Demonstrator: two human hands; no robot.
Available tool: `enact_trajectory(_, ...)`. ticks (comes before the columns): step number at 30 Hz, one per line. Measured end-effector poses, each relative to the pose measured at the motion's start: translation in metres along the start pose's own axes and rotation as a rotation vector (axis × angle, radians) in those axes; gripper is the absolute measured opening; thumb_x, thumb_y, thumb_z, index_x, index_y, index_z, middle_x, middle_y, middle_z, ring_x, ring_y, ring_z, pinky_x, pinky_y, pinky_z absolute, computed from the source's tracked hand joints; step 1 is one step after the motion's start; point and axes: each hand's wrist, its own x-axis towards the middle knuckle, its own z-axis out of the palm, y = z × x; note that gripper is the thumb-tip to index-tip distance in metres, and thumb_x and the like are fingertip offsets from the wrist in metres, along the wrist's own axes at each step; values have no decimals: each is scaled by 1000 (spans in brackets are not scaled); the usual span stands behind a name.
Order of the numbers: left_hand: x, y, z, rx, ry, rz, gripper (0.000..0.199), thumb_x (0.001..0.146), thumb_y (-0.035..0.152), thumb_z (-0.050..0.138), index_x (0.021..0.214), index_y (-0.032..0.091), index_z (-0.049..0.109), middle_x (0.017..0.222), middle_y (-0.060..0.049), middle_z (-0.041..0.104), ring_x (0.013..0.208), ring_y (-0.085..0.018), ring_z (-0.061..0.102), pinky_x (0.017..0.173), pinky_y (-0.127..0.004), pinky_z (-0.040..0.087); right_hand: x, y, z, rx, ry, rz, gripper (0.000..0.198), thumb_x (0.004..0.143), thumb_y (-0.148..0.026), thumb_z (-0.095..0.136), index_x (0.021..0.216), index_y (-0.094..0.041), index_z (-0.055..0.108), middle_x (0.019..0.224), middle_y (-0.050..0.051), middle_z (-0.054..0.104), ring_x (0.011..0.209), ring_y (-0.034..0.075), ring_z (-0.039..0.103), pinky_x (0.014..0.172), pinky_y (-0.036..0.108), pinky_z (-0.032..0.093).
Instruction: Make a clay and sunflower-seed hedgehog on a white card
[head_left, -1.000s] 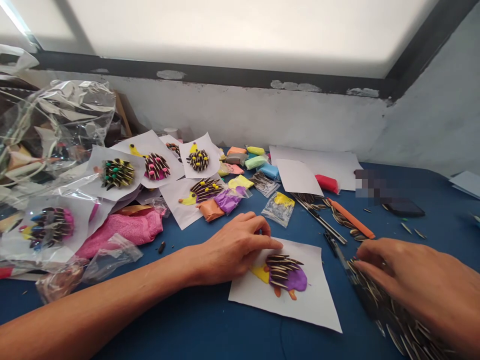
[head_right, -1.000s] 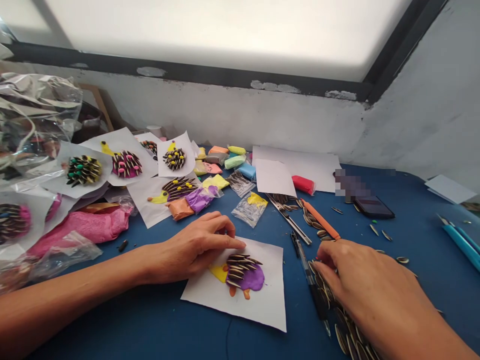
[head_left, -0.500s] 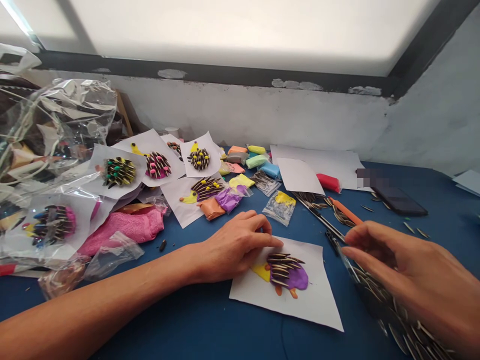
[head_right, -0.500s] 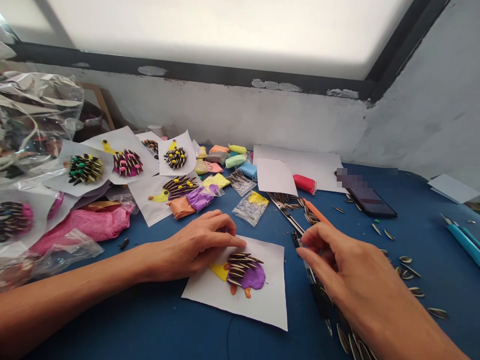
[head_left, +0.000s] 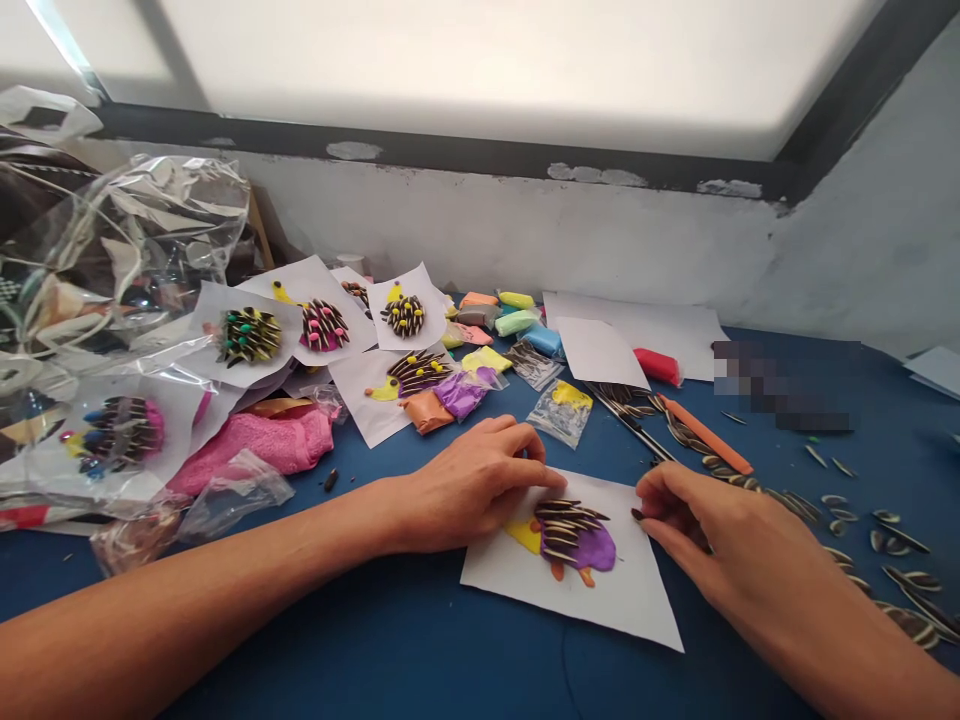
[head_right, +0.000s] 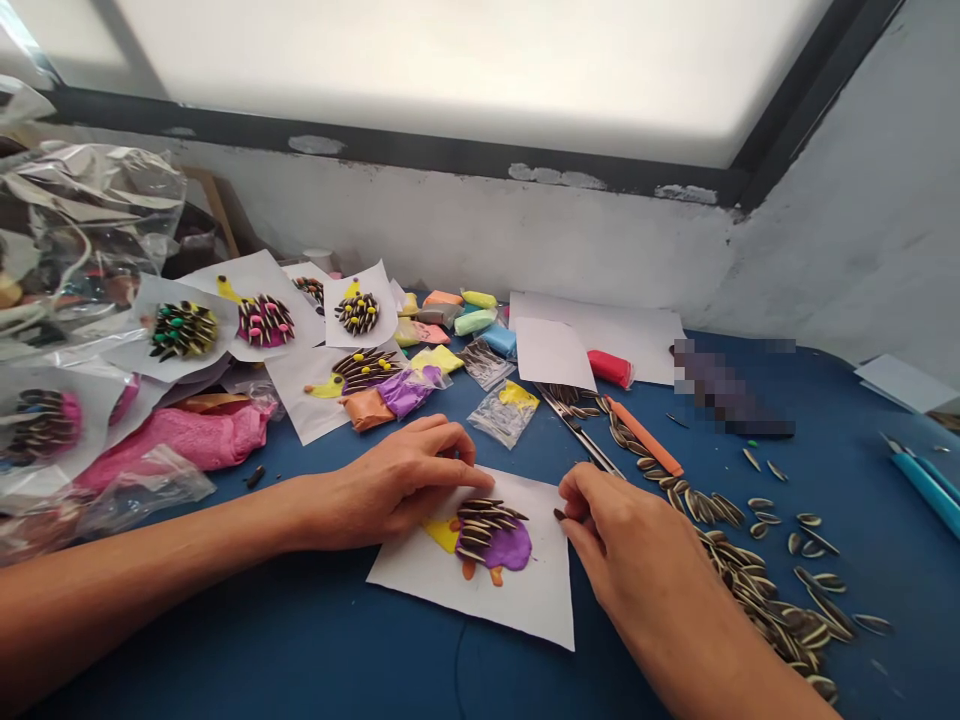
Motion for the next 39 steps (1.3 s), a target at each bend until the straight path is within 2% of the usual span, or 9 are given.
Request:
enact_trajectory(7,1,-1,2,28,17,16,34,92,5,45,111,17,71,98,-9,60,89,-18,51,78,-32,42,-1,1,2,-66,-13,-51,21,86,-28,48,76,-25,66,76,3,69,58,20,65,53,33,49)
enact_trajectory(13,0,-2,3,31,30,27,34,91,5,46,110,17,71,97,-9,60,89,-18,51,78,-31,42,-2,-13,-14,-36,88,-95,20,89,-29,47,73,-25,59,61,0,64,45,14,58,39,25,40)
enact_trajectory(17,0,-1,3,35,33,25,35,92,6,45,110,17,72,98,-9,60,89,-18,51,79,-31,42,-4,-17,-18,62,-4,-138,21,89,-28,51,74,-28,66,64,-2,67,47,12,59,41,23,43)
enact_trajectory(20,0,-2,3,38,27,23,35,92,5,44,110,16,72,98,-9,60,88,-18,50,79,-32,42,-5,-14,-12,52,-47,-110,18,86,-26,54,76,-29,69,65,-2,68,49,12,60,43,23,43)
enact_trajectory(23,0,-2,3,39,25,20,35,92,6,44,110,17,72,99,-9,61,88,-18,50,79,-31,42,-5,-10,-6,22,-65,-66,16,85,-27,53,77,-28,68,62,-3,66,45,12,56,42,23,41)
enact_trajectory(27,-1,-2,4,37,29,21,36,91,5,44,110,18,72,98,-9,60,88,-18,50,79,-31,42,-5,-8,-4,-11,-83,-81,20,84,-26,53,70,-28,67,58,-4,64,41,11,51,42,24,39)
enact_trajectory(33,-1,-2,4,36,27,20,35,92,5,45,110,17,72,98,-9,61,88,-18,50,79,-32,43,-7,-5,-7,-48,-144,-78,16,82,-27,56,77,-30,71,66,-3,69,49,14,60,45,25,42)
enact_trajectory(39,0,-3,4,48,32,28,35,92,5,45,110,18,71,98,-9,61,89,-18,51,79,-32,43,-7,-9,-11,-73,-114,-102,16,84,-25,51,77,-26,65,59,-1,64,40,12,50,40,24,38)
